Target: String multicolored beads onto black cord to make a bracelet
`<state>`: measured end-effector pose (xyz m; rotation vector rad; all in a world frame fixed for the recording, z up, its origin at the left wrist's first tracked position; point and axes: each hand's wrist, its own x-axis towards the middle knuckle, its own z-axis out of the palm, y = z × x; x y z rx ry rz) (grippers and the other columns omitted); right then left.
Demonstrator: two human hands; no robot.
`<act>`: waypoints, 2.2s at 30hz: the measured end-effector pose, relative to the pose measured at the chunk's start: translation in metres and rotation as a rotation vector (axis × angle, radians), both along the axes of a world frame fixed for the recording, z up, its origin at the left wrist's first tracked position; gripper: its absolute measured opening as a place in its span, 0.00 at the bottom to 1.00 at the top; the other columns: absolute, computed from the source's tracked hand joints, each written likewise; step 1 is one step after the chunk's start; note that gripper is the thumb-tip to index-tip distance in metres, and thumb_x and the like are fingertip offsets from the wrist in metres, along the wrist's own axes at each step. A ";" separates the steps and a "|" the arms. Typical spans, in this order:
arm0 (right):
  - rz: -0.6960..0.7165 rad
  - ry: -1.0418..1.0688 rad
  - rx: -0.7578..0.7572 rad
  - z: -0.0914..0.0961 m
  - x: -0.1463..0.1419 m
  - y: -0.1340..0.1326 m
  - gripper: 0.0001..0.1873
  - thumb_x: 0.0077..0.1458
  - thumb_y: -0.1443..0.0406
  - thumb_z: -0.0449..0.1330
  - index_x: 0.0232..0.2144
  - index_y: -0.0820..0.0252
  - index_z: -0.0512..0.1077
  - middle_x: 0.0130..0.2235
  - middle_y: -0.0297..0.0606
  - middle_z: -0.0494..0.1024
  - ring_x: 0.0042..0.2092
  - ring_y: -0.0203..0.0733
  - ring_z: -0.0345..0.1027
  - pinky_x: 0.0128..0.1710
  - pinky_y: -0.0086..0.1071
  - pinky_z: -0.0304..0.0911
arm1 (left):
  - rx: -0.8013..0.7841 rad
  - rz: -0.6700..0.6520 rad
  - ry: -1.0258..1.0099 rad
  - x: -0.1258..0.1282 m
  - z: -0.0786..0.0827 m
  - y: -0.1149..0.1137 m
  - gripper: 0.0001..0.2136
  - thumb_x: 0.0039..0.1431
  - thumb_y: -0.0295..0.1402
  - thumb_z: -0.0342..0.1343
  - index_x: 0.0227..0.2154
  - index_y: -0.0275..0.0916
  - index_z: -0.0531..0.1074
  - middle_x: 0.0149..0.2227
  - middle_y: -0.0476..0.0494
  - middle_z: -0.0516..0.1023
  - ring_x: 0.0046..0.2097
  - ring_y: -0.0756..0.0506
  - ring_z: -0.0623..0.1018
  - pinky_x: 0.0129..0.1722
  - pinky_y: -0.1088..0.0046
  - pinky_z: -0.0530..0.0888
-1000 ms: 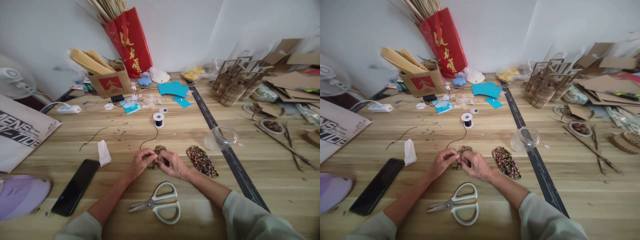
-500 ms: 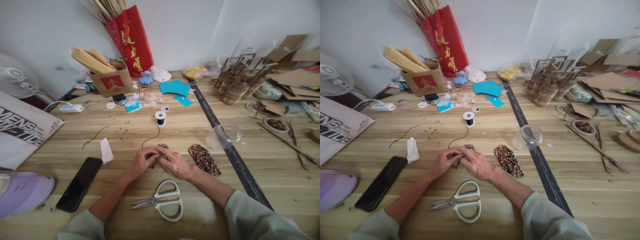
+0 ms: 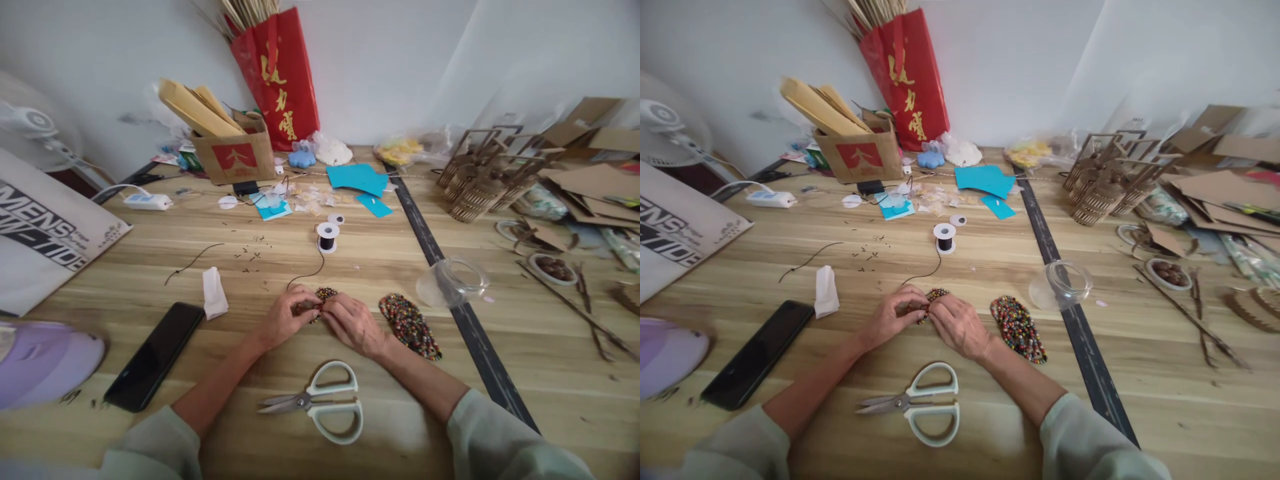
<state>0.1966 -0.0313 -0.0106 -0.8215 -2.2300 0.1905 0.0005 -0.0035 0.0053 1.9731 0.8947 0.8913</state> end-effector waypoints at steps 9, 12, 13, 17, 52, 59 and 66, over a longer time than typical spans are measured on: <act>-0.006 0.043 -0.046 -0.001 0.000 0.000 0.05 0.63 0.70 0.49 0.38 0.60 0.65 0.35 0.42 0.72 0.37 0.41 0.67 0.37 0.34 0.68 | 0.076 0.035 -0.060 0.000 -0.004 0.002 0.01 0.52 0.25 0.60 0.27 0.36 0.75 0.32 0.42 0.77 0.39 0.45 0.75 0.44 0.65 0.70; -0.003 0.058 -0.055 -0.002 -0.001 0.000 0.05 0.63 0.70 0.49 0.38 0.60 0.65 0.35 0.42 0.73 0.37 0.41 0.68 0.37 0.34 0.68 | 0.045 0.036 -0.104 0.001 -0.003 0.000 0.01 0.52 0.25 0.58 0.27 0.35 0.74 0.31 0.42 0.77 0.38 0.45 0.75 0.42 0.66 0.71; 0.001 0.062 -0.056 -0.002 -0.001 0.000 0.05 0.63 0.70 0.49 0.39 0.60 0.65 0.35 0.42 0.73 0.38 0.41 0.68 0.37 0.34 0.68 | 0.031 0.035 -0.117 0.002 -0.002 -0.001 0.01 0.53 0.25 0.58 0.27 0.35 0.74 0.31 0.42 0.77 0.38 0.45 0.75 0.41 0.67 0.71; 0.015 0.057 -0.065 -0.002 -0.001 0.000 0.06 0.63 0.70 0.49 0.40 0.60 0.65 0.36 0.43 0.73 0.38 0.42 0.68 0.38 0.34 0.69 | -0.033 0.043 -0.154 0.005 -0.002 -0.005 0.02 0.54 0.25 0.56 0.28 0.35 0.73 0.31 0.42 0.76 0.37 0.46 0.75 0.39 0.69 0.71; -0.034 -0.026 -0.072 0.000 -0.001 0.001 0.06 0.63 0.68 0.49 0.34 0.59 0.64 0.31 0.39 0.72 0.31 0.39 0.66 0.30 0.30 0.63 | 0.212 -0.035 0.059 0.005 -0.012 -0.005 0.06 0.58 0.25 0.55 0.33 0.34 0.77 0.33 0.41 0.76 0.37 0.46 0.75 0.39 0.70 0.74; -0.023 -0.030 -0.055 0.001 -0.002 0.001 0.07 0.63 0.68 0.48 0.34 0.59 0.64 0.30 0.39 0.72 0.30 0.38 0.66 0.30 0.29 0.63 | 0.250 -0.005 0.048 0.008 -0.019 -0.006 0.05 0.57 0.24 0.55 0.33 0.33 0.76 0.32 0.40 0.76 0.37 0.46 0.75 0.39 0.69 0.74; 0.002 -0.001 -0.082 0.000 -0.002 0.001 0.06 0.64 0.68 0.48 0.35 0.59 0.64 0.30 0.39 0.73 0.31 0.39 0.67 0.30 0.30 0.64 | 0.287 0.025 0.066 0.009 -0.021 -0.008 0.06 0.57 0.23 0.52 0.31 0.34 0.75 0.31 0.41 0.75 0.37 0.46 0.74 0.39 0.69 0.73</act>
